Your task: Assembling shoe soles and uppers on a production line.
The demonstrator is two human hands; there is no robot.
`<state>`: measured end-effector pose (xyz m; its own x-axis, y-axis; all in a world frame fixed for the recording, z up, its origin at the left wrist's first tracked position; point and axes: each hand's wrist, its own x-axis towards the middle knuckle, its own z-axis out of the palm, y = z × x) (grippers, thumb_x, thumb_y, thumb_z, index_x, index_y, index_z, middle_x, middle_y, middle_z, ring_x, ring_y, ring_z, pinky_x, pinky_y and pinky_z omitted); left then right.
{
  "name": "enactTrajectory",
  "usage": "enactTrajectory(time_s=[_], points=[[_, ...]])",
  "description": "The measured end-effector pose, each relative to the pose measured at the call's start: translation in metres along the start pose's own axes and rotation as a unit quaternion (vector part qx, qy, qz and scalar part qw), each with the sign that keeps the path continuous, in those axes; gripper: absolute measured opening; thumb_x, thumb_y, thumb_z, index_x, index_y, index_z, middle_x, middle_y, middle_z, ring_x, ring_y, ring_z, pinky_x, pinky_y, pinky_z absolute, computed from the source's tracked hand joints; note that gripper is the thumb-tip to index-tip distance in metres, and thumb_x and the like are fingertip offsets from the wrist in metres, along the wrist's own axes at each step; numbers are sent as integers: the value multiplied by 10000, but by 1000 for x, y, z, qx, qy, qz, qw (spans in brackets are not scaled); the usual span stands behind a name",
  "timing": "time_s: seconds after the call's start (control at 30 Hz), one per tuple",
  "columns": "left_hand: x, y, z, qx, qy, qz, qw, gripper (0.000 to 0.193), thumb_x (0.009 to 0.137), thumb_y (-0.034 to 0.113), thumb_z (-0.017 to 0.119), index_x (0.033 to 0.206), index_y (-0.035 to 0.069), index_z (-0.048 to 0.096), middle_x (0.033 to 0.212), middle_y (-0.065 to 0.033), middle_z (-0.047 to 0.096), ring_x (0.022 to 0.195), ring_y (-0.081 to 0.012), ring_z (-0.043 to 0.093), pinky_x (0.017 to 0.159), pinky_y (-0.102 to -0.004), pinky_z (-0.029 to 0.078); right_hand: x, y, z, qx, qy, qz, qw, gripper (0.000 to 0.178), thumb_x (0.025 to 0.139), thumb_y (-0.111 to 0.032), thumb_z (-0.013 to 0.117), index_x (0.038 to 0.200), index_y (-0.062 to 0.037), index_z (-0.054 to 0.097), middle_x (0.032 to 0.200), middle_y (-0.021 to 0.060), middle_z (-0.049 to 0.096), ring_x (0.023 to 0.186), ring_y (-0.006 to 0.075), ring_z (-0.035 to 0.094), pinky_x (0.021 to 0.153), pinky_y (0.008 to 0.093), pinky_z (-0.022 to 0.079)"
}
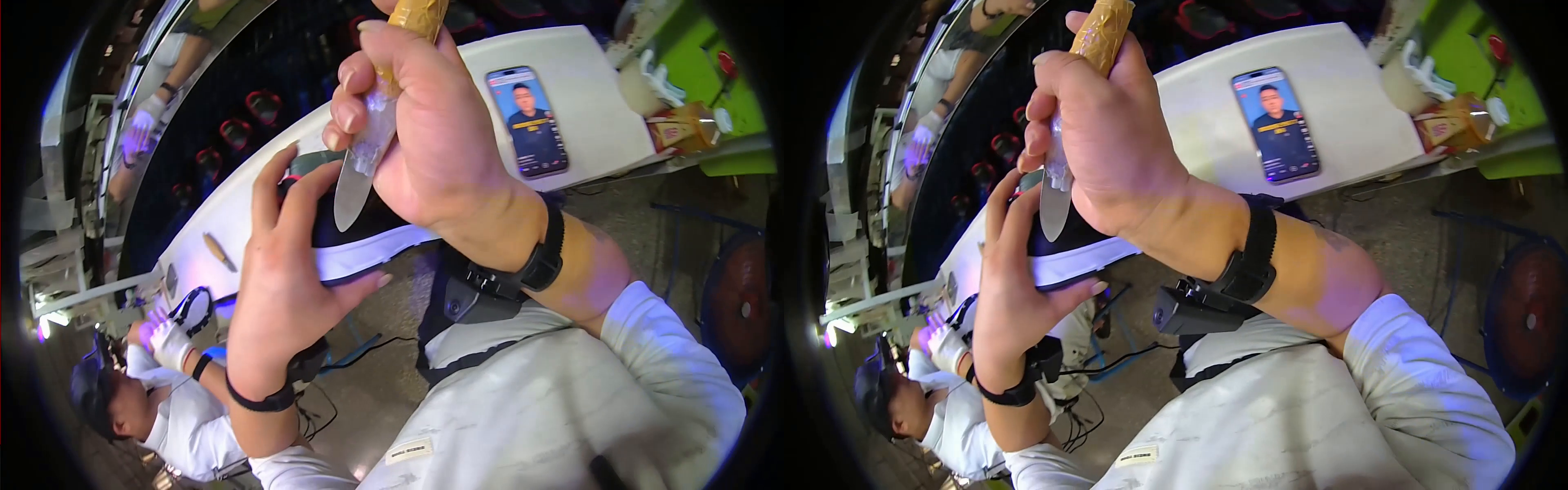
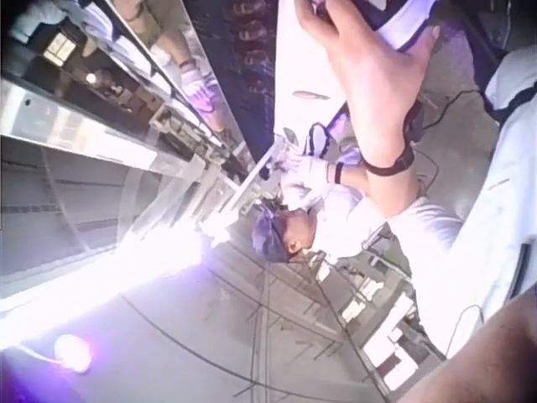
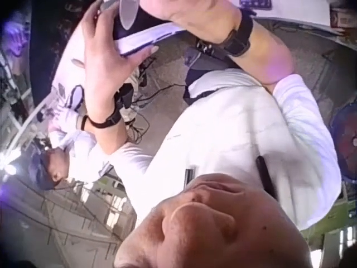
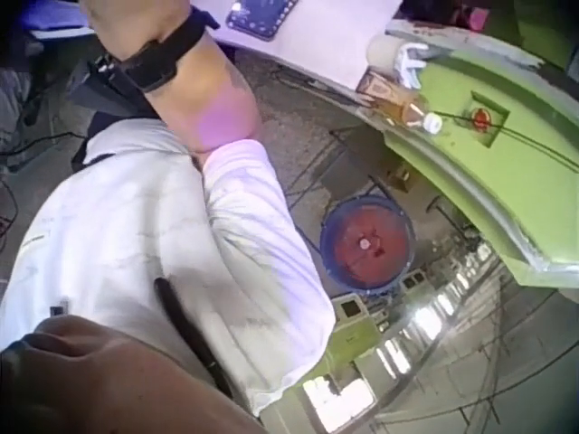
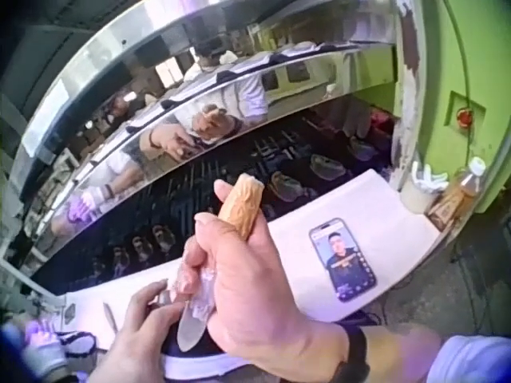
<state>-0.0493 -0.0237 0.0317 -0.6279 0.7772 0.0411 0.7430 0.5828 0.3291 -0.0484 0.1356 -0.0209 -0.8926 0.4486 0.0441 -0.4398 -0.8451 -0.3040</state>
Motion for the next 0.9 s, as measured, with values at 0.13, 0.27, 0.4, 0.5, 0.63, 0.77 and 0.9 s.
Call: enactTrajectory(time_s=[0.13,0.27,0.4,0.5,0.63,0.77,0.9], points=[[0,-6,0,17,3,-15,1000,895,498,104,922,1301,60,530,1441,-253,389,1175,-448,573,932,-452,534,1,21,7,96,13,75,992,367,965,-309,569,1250,-128,427,699,68,516,501,173,506,461,349,437],[6,-23,-1,10,0,4,1000,838,485,134,922,1244,45,578,1411,-251,434,1203,-423,567,966,-449,508,13,29,-9,108,-61,151,981,419,1009,-429,492,1276,-109,450,632,49,479,457,136,433,424,316,366],[6,-41,2,-29,-3,-18,999,720,492,139,914,1152,40,642,1359,-232,494,1176,-397,590,981,-437,494,31,16,-26,2,-269,336,903,441,1013,-402,488,1247,-29,494,590,16,445,436,98,388,410,274,334],[6,-43,6,-35,16,-21,999,692,493,149,914,1127,36,659,1344,-217,514,1173,-382,597,979,-432,493,46,21,-24,-4,-299,328,896,406,993,-346,506,1258,-39,493,633,21,481,454,125,427,425,287,363],[-3,-40,6,-38,34,-35,998,688,485,128,905,1127,50,671,1379,-204,500,1196,-359,588,990,-425,486,14,23,-17,-104,-73,169,977,393,939,-273,626,1235,-55,489,758,57,570,578,158,545,516,350,476],[-11,-49,14,-53,32,-23,998,722,466,103,905,1143,65,658,1425,-205,465,1256,-365,546,1030,-428,461,46,-13,-137,-634,-80,-154,753,391,931,-240,668,1246,-65,516,804,100,614,685,177,628,597,372,526],[-28,-67,6,-121,-1,-7,993,719,545,216,905,1174,43,603,1446,-219,418,1296,-362,500,1040,-407,426,65,-146,-186,-826,-26,-113,552,496,957,-261,620,1379,-33,492,1015,153,673,907,278,650,814,379,512]])
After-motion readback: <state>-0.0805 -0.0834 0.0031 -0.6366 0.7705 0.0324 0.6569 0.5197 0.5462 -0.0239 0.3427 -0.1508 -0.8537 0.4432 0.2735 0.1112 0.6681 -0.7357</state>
